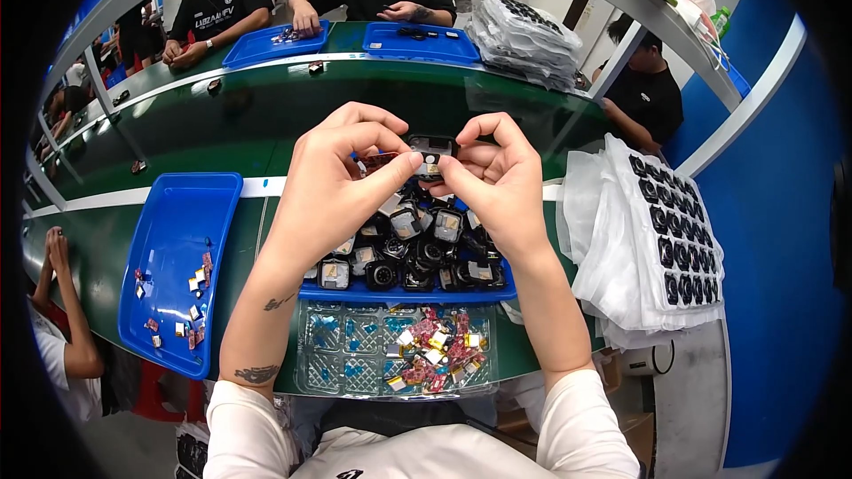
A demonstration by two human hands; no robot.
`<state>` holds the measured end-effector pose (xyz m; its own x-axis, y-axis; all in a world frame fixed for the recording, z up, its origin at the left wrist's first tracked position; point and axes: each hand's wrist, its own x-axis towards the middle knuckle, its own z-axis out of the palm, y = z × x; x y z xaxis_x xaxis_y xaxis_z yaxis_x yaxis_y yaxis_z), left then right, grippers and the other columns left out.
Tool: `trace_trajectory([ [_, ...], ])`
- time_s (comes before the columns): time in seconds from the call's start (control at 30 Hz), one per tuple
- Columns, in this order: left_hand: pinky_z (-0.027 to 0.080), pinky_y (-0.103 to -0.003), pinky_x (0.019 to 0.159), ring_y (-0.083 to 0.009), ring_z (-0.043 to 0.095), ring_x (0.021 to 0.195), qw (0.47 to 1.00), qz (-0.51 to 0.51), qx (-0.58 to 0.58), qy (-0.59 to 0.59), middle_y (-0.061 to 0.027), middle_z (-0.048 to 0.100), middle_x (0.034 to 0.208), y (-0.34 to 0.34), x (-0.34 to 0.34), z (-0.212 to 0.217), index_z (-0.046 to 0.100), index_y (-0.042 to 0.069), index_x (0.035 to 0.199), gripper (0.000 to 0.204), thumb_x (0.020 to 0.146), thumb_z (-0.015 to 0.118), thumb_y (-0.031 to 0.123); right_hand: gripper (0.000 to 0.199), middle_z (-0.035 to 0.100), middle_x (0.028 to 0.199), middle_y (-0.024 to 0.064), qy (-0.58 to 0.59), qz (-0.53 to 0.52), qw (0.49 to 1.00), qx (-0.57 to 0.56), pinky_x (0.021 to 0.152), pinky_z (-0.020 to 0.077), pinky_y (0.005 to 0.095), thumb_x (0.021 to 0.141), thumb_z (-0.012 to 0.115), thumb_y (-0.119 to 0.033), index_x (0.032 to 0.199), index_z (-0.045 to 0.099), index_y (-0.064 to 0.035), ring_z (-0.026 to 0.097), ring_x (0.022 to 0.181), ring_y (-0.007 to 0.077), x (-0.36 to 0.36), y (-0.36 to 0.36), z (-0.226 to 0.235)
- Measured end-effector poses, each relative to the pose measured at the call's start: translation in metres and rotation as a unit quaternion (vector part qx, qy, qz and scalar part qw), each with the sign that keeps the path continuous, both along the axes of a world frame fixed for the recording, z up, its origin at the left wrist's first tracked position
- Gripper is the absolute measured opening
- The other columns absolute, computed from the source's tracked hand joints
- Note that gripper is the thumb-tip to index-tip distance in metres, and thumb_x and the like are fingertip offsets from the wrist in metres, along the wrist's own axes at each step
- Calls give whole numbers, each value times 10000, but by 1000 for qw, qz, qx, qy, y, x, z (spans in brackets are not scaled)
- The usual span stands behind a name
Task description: Manually assembling small electronic modules by inserting small chips/sensors into housing units at a factory production line.
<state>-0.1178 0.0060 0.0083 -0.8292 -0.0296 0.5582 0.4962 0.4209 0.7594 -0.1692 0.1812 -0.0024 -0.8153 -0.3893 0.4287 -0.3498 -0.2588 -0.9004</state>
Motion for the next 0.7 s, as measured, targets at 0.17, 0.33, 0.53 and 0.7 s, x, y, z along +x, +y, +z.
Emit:
trace_trajectory([
  [0.17, 449, -172, 564, -52, 580, 720, 1000, 20, -1, 25, -87, 640, 1002, 5, -3, -2, 702, -22, 827, 95, 810, 701, 72, 246, 664, 897, 90, 9, -15, 999, 39, 709, 555, 227, 854, 624, 14, 1096, 598, 50, 657, 789, 107, 7, -1, 0],
  [0.33, 434, -213, 547, -70, 571, 647, 998, 33, 49, 6, -77, 694, 897, 6, -6, -5, 733, 9, 811, 118, 782, 720, 123, 285, 663, 893, 77, 16, -19, 998, 51, 702, 542, 207, 852, 633, 4, 1133, 607, 41, 649, 780, 91, 10, -3, -1],
  [0.53, 432, -160, 536, -45, 583, 670, 999, 16, 51, -3, -93, 681, 916, 2, -6, -8, 711, -35, 832, 70, 825, 679, 26, 287, 664, 895, 76, 28, -23, 997, 62, 692, 531, 199, 852, 635, -3, 1134, 606, 44, 643, 781, 83, 12, -5, -3],
  [0.7, 426, -161, 540, -47, 581, 675, 998, 26, 60, 19, -91, 689, 891, 10, -4, -9, 714, -31, 831, 70, 815, 682, 29, 227, 672, 867, 74, 57, -49, 996, 39, 679, 525, 196, 860, 634, -16, 1077, 633, 49, 641, 772, 79, 12, -5, -7],
])
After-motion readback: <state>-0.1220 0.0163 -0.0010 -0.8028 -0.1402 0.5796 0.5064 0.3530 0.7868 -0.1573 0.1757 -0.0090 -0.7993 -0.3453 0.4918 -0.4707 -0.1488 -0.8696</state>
